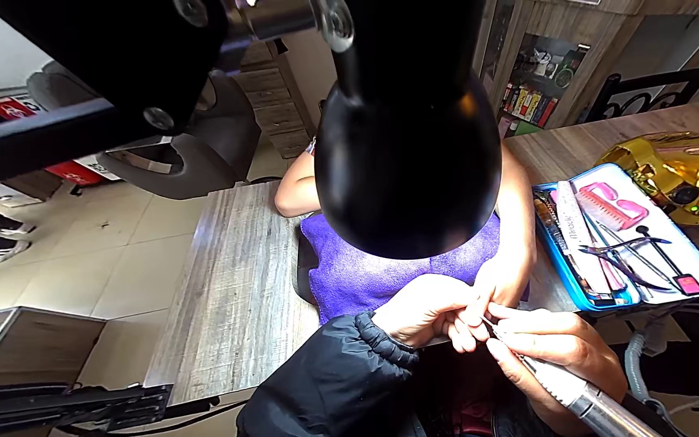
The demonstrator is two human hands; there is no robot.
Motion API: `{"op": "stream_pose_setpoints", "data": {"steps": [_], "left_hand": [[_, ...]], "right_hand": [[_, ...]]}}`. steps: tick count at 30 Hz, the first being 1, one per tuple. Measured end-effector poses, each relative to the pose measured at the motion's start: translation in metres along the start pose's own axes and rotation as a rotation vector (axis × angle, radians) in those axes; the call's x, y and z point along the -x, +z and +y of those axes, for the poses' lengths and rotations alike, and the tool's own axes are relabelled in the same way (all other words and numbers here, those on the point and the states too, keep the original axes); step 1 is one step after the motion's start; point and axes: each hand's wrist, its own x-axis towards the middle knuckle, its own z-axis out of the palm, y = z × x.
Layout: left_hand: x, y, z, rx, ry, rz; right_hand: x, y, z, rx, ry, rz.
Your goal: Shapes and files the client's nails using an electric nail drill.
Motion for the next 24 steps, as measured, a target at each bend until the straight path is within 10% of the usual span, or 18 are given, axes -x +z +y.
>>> {"op": "stream_pose_setpoints", "data": {"steps": [14,24], "left_hand": [[0.006,0.003,0.0,-0.05,-0.01,0.039],[0.004,-0.004,-0.003,0.006,-0.018,0.056]], "right_hand": [[-0.013,-0.032,-0.008,-0.16,0.155,-0.008],[-0.088,-0.214,0.06,0.107,0.314,-0.147]]}}
